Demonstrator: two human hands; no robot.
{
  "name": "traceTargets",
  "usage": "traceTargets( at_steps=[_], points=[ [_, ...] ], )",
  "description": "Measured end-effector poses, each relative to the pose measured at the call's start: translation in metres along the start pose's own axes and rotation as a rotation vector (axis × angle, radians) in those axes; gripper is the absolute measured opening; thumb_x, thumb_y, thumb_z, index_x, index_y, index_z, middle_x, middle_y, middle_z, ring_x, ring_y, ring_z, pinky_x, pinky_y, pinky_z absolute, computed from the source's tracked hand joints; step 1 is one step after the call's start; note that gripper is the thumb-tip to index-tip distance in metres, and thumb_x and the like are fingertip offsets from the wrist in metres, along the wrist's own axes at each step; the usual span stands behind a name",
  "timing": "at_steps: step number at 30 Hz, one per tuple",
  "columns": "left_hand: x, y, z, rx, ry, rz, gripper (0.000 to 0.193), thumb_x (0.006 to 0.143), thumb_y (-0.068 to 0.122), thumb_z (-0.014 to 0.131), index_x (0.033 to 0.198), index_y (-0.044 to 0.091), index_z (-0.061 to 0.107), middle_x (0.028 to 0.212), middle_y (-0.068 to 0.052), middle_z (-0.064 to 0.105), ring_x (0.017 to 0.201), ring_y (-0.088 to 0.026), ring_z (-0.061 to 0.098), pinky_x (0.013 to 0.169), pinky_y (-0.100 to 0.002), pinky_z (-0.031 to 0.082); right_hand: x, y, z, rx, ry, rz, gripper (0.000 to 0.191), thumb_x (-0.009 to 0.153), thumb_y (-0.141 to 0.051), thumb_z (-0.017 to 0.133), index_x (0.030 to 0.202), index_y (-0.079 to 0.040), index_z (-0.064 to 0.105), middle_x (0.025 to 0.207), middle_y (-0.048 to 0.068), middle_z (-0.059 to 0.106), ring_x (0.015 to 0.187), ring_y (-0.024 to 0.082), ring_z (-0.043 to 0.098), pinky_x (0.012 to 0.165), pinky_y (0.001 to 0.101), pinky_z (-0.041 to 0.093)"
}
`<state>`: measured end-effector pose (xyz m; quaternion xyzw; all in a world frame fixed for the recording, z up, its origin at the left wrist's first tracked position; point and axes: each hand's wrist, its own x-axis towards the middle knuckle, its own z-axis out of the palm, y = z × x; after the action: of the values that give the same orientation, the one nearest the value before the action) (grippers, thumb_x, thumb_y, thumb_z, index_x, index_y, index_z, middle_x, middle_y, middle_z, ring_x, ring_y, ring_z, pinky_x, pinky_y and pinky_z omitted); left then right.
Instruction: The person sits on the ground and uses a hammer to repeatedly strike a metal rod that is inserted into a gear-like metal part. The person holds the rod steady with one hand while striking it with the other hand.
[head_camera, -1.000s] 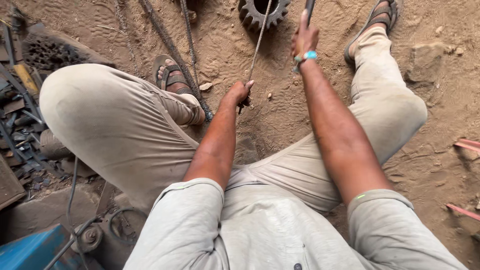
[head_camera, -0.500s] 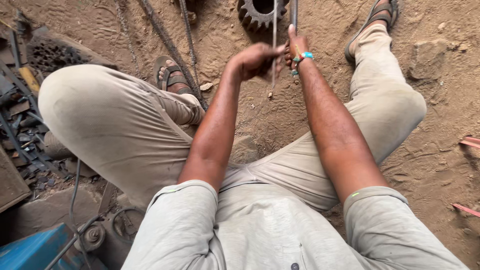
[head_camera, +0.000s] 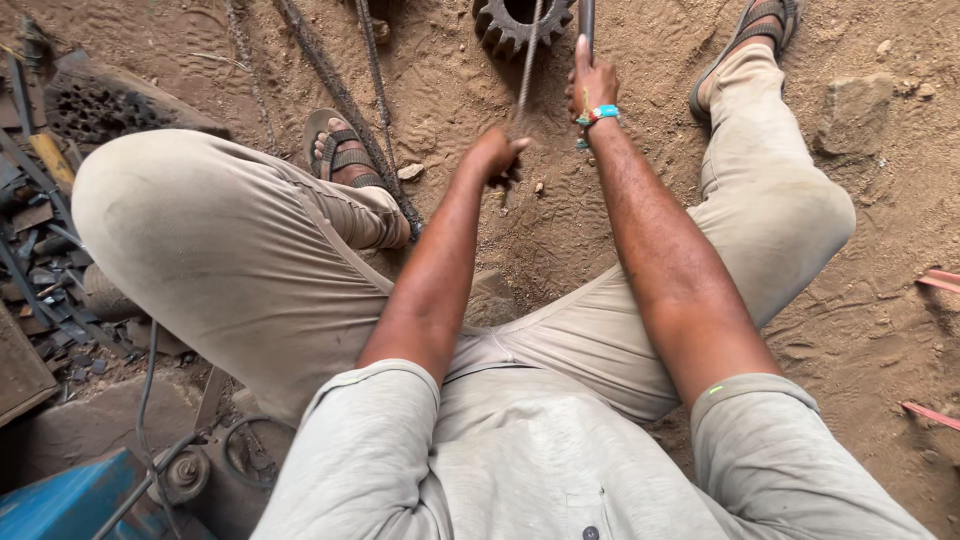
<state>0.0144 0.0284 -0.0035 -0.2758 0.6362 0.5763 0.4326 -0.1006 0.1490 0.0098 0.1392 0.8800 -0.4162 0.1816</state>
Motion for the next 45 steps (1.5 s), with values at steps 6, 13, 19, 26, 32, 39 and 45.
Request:
traceTargets(
  at_steps=[6,13,19,26,32,39,45],
  points=[
    [0.008,-0.025,0.0,0.127,0.211,-0.13,0.029,0.1,0.034,0.062,0.109,0.007,0.069,0.088,-0.005,0.072,0.064,-0.01,0.062,0.06,-0.031,0.056,0.002,-0.021,0.004,0.244,0.213,-0.644,0.069,0.107,-0.07,0.034,0.087,-0.01,0.063,0.063,-0.003,0.054,0.048,0.009,0.054,0.044,0.0231,0.053],
    [-0.001,-0.014,0.0,0.237,0.21,-0.124,0.032,0.101,0.037,0.063,0.111,0.007,0.073,0.092,-0.003,0.075,0.071,-0.01,0.065,0.067,-0.034,0.056,-0.028,-0.001,-0.001,-0.168,0.017,-0.224,0.078,0.101,-0.077,0.036,0.116,-0.005,0.063,0.058,-0.006,0.044,0.046,0.005,0.046,0.034,0.0262,0.034],
    [-0.002,-0.017,0.0,0.194,0.252,-0.037,0.051,0.106,0.052,0.051,0.098,0.008,0.075,0.083,-0.004,0.077,0.064,-0.013,0.067,0.071,-0.037,0.051,-0.004,0.001,-0.007,0.278,0.016,0.046,0.062,0.099,-0.069,0.047,0.08,-0.012,0.059,0.055,-0.005,0.054,0.038,0.008,0.048,0.029,0.0253,0.04],
    [-0.002,0.001,-0.015,-0.375,-0.222,0.022,0.033,0.105,0.037,0.057,0.09,0.008,0.062,0.074,-0.006,0.069,0.065,-0.021,0.071,0.063,-0.039,0.066,-0.012,-0.003,-0.012,0.204,-0.168,0.23,0.059,0.101,-0.066,0.044,0.08,-0.013,0.059,0.057,-0.004,0.052,0.039,0.009,0.048,0.03,0.0262,0.04],
    [-0.021,0.046,-0.029,-0.366,-0.37,0.223,0.036,0.105,0.037,0.057,0.088,0.007,0.067,0.079,-0.008,0.076,0.065,-0.019,0.075,0.065,-0.039,0.067,-0.013,-0.004,-0.01,0.113,-0.218,0.331,0.066,0.105,-0.068,0.04,0.081,-0.009,0.058,0.058,-0.002,0.052,0.04,0.009,0.045,0.033,0.0255,0.038],
    [-0.024,0.057,-0.03,-0.423,-0.374,0.339,0.041,0.104,0.04,0.055,0.09,0.005,0.071,0.079,-0.007,0.077,0.064,-0.018,0.075,0.064,-0.039,0.068,-0.01,0.0,-0.007,0.034,-0.21,0.217,0.065,0.101,-0.067,0.038,0.078,-0.01,0.058,0.057,0.0,0.057,0.039,0.01,0.055,0.03,0.0264,0.044],
    [-0.01,0.032,-0.02,-0.219,-0.319,0.019,0.04,0.106,0.041,0.055,0.09,0.005,0.066,0.076,-0.007,0.075,0.059,-0.017,0.072,0.058,-0.034,0.063,-0.01,0.004,-0.005,0.087,-0.233,0.253,0.065,0.103,-0.071,0.042,0.077,-0.012,0.054,0.059,-0.002,0.053,0.041,0.009,0.049,0.033,0.0269,0.043]
  ],
)
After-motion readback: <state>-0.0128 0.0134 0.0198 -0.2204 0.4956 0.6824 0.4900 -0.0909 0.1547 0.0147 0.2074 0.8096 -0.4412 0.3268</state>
